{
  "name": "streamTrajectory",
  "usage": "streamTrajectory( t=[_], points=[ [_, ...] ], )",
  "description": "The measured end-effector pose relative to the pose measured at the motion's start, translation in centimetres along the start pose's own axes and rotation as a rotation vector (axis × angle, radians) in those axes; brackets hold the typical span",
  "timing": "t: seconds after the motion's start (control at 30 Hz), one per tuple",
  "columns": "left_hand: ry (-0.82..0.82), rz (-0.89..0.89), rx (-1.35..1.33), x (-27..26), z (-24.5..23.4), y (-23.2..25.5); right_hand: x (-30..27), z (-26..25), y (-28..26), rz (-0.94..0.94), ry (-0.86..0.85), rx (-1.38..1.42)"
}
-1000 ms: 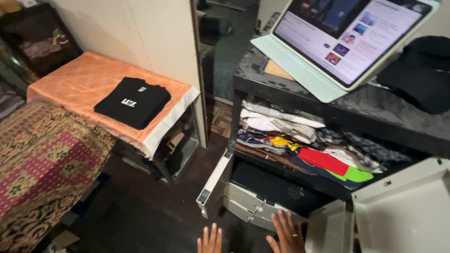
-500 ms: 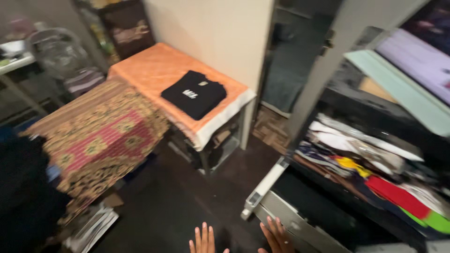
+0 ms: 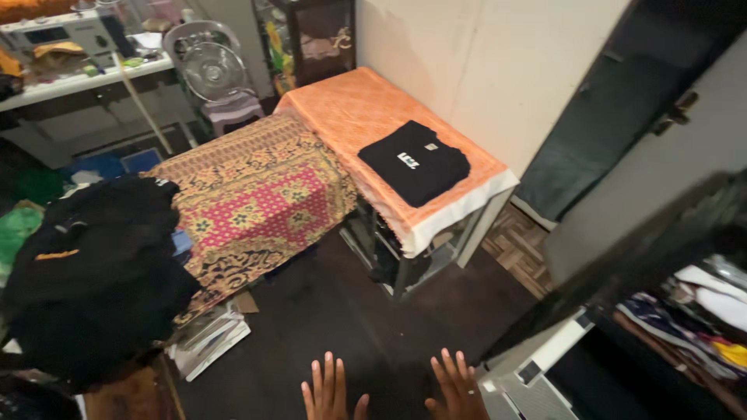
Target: The person folds black t-shirts and places them inside a white plastic drawer unit.
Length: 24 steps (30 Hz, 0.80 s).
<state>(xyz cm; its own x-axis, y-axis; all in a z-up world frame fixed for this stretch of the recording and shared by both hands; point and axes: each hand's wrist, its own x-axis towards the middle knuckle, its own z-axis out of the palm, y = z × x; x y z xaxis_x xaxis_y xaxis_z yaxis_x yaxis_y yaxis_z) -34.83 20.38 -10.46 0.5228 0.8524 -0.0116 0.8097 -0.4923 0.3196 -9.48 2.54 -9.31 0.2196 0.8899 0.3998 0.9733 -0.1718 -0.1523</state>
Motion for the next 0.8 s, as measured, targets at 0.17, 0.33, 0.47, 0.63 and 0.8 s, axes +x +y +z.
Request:
streamTrajectory(
  t=[0.17, 0.33, 0.47, 0.63, 0.8],
  points=[
    [0.345, 0.163, -0.122, 1.5, -2.5, -5.0, 5.7, 0.5, -4.3, 0.124, -0.101, 0.218],
    [0.417, 0.137, -0.087, 2.5, -1.9, -10.0, 9.4, 1.6, -7.3, 0.177, -0.227, 0.253],
    [0.485, 0.177, -0.009, 4.0, 0.1, -13.6, 11.2, 3.7, -7.8, 0.146, -0.281, 0.209],
    [0.567, 0.093, 0.000, 4.2, 1.9, -13.3, 12.5, 5.0, -7.3, 0.146, -0.279, 0.187],
    [0.660, 0.052, 0.041, 7.2, 2.4, -12.9, 15.5, 6.8, -6.1, 0.130, -0.263, 0.169]
  ],
)
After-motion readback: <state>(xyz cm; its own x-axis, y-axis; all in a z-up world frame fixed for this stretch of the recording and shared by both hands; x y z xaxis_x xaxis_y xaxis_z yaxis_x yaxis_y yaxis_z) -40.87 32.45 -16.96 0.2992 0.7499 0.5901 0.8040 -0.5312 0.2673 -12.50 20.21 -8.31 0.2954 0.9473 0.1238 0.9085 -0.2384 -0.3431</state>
